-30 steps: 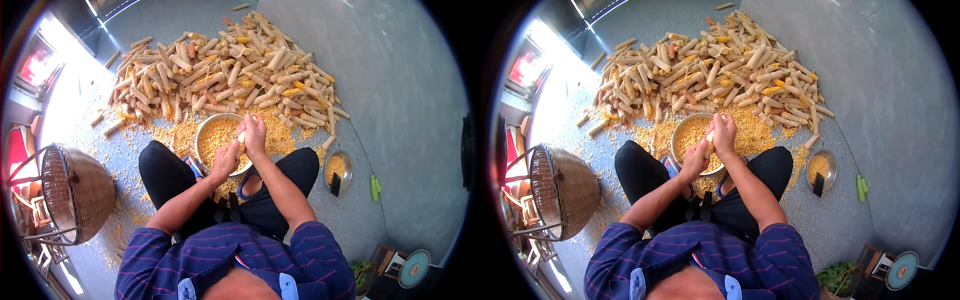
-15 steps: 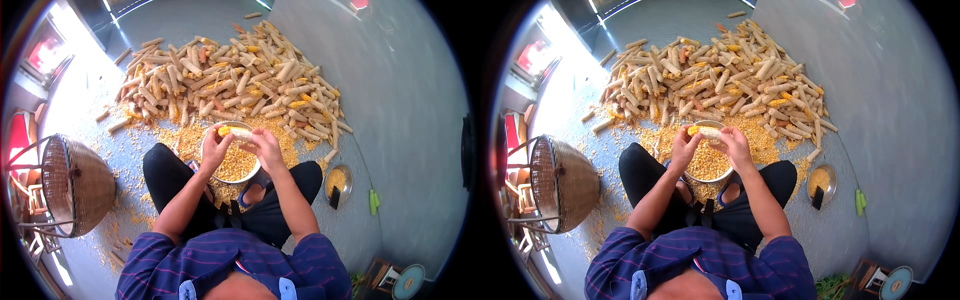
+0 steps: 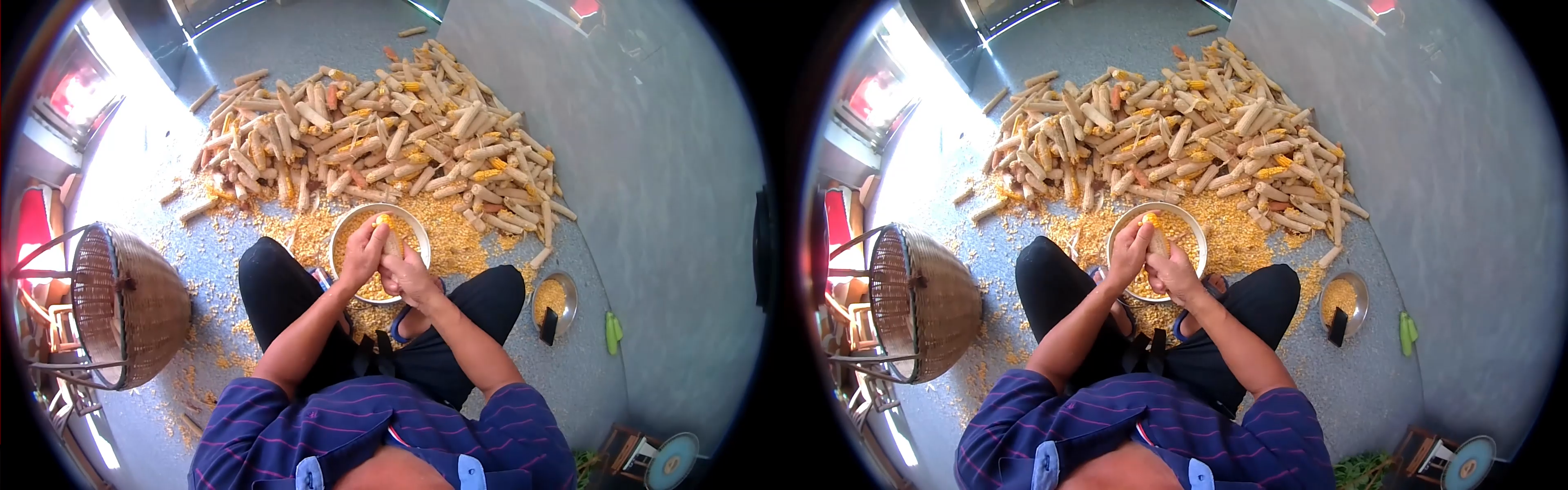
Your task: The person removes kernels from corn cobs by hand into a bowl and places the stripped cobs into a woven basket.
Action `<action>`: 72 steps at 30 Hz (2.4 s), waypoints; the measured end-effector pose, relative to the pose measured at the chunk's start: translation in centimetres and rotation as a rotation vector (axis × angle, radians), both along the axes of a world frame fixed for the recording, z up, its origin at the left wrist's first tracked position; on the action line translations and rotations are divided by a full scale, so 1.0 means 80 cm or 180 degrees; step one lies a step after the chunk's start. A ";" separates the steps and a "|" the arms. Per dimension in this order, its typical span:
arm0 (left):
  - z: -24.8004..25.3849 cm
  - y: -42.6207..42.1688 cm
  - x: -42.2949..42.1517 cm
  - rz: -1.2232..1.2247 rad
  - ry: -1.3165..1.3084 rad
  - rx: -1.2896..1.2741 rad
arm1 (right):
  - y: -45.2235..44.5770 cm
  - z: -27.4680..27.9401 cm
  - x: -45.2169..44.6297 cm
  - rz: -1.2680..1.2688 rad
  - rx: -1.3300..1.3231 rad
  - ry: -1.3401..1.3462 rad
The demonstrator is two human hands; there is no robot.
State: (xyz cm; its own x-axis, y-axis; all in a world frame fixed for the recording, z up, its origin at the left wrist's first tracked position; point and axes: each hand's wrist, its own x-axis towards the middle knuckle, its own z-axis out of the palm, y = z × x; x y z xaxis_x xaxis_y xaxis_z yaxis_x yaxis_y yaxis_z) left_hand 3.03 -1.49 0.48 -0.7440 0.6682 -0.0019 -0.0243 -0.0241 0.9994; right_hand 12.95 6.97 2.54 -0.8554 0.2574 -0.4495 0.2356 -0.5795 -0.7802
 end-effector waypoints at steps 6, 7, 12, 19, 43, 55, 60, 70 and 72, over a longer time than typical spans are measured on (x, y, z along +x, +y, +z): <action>-0.015 -0.001 0.005 -0.0072 -0.0851 0.0529 | 0.013 0.008 0.006 0.0179 -0.1358 0.0209; -0.012 0.001 0.008 0.0149 -0.0786 0.0509 | 0.008 0.007 0.003 0.0108 -0.0825 0.0244; -0.007 0.006 0.007 0.0335 0.0036 0.0235 | -0.005 -0.023 -0.003 0.0009 0.0695 -0.0036; -0.010 0.002 0.006 0.0584 0.1277 -0.0560 | -0.015 -0.015 0.002 -0.0340 0.3347 -0.0109; -0.010 0.002 0.011 0.0569 0.0793 -0.0136 | -0.008 -0.015 -0.003 -0.0217 0.2344 -0.0265; -0.010 -0.001 0.010 0.0529 -0.0537 0.0136 | -0.005 -0.009 -0.004 -0.0163 0.2161 -0.0012; 0.000 0.002 0.010 0.0549 0.0397 -0.0142 | -0.011 0.001 0.003 -0.0036 0.3678 -0.0534; -0.015 -0.001 0.008 0.0996 0.1745 -0.0510 | -0.002 -0.015 0.001 0.0037 0.3005 -0.0075; -0.017 -0.001 0.007 0.1040 0.1904 -0.0471 | -0.005 -0.001 -0.002 -0.0091 0.2718 -0.0184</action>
